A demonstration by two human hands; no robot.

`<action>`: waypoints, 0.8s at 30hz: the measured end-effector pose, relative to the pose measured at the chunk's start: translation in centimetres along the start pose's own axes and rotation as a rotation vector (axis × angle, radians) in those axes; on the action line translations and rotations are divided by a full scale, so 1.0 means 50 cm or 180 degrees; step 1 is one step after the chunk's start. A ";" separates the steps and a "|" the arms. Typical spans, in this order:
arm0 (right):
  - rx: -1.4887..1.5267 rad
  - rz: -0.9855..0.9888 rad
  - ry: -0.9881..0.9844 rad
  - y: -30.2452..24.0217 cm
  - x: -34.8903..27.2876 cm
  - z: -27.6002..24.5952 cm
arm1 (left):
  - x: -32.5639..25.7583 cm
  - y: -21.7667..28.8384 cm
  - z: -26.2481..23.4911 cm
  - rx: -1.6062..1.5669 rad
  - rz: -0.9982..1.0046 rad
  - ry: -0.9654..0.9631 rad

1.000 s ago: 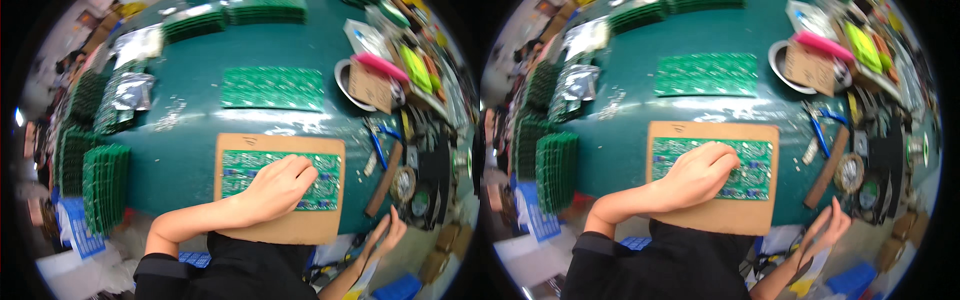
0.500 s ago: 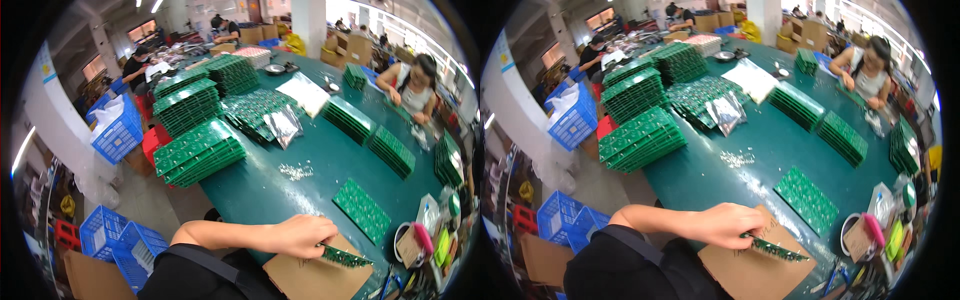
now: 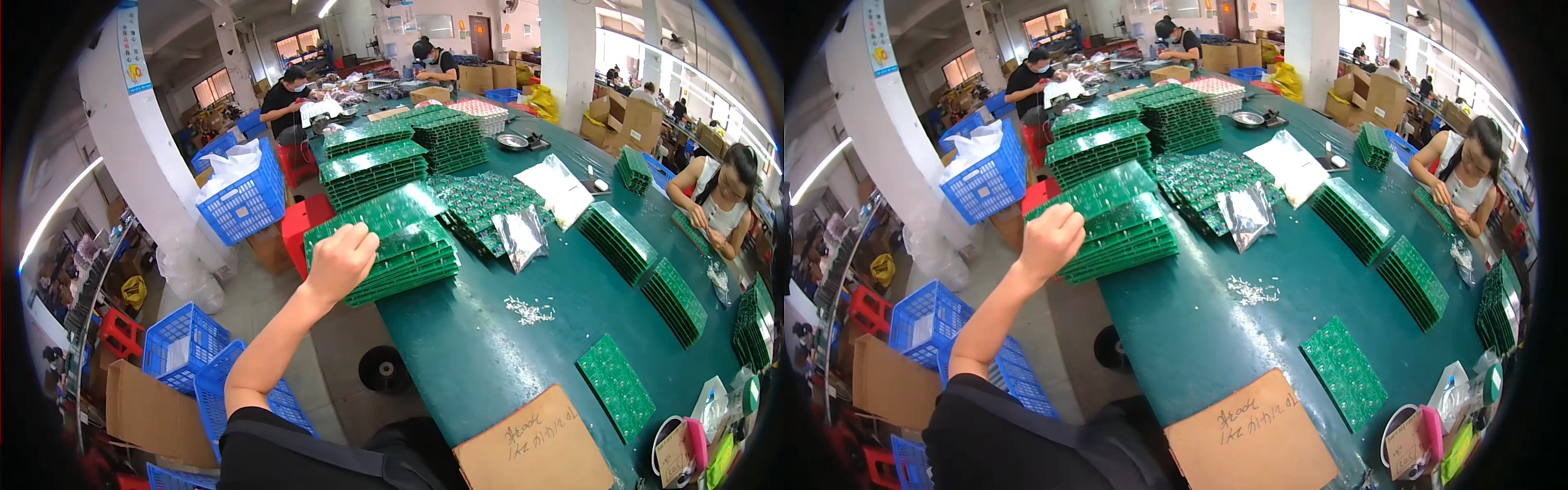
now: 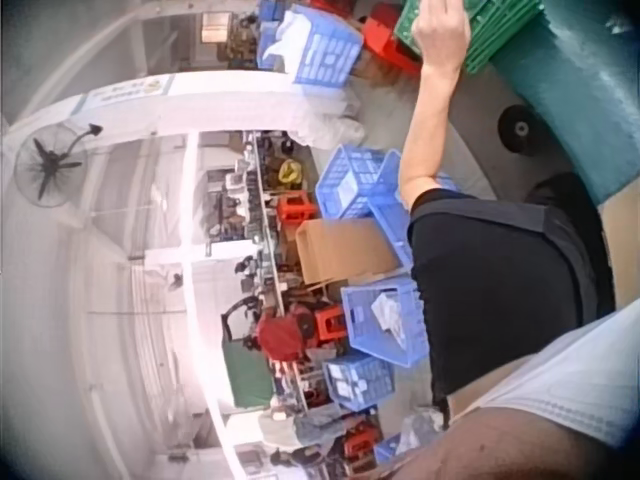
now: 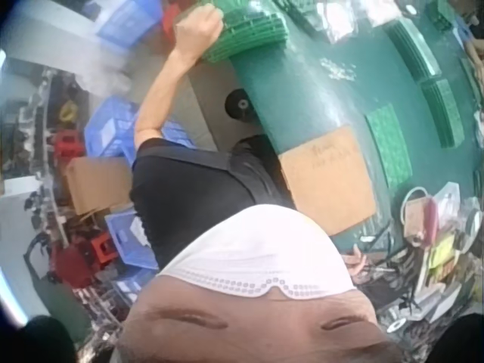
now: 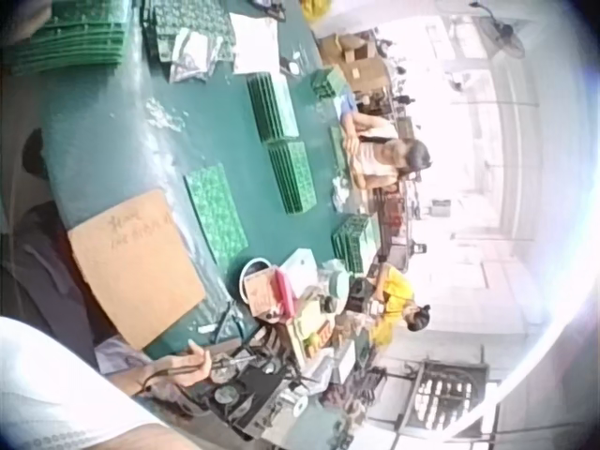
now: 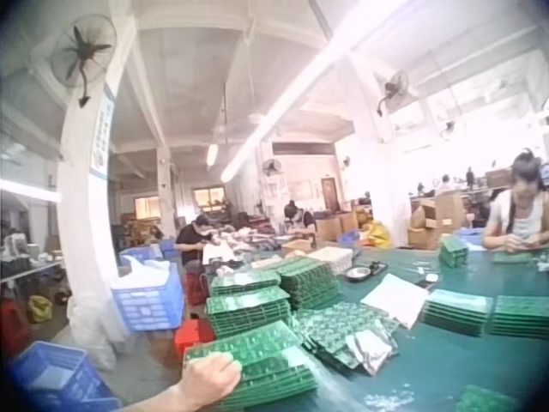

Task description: The person solders electronic components onto circuit boards mounted on a padded base using a soldering iron. The person then flips the base to remove the finished circuit boards and loads new circuit boards from stacks to continue soldering.

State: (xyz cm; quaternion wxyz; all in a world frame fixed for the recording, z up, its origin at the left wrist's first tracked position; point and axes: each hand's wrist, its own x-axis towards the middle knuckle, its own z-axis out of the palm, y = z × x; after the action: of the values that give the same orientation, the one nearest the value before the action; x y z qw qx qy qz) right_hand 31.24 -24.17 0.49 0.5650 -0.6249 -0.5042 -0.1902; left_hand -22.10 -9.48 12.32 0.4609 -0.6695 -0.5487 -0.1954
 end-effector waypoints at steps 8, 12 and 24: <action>-0.0111 0.0316 0.0075 -0.027 -0.009 0.005 | -0.020 0.027 0.017 -0.0394 -0.0280 -0.0595; 0.0097 0.0966 0.0148 -0.042 -0.018 0.006 | -0.012 0.032 -0.002 -0.0556 -0.0555 -0.0957; 0.0004 0.0758 0.0147 -0.049 -0.030 0.001 | -0.006 0.043 -0.016 -0.0672 -0.0833 -0.0862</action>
State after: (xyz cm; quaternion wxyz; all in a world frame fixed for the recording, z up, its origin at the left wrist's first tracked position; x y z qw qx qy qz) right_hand 28.55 -25.11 0.50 0.5954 -0.6754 -0.4134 -0.1357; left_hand -20.02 -10.23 11.63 0.2810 -0.6573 -0.6643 -0.2182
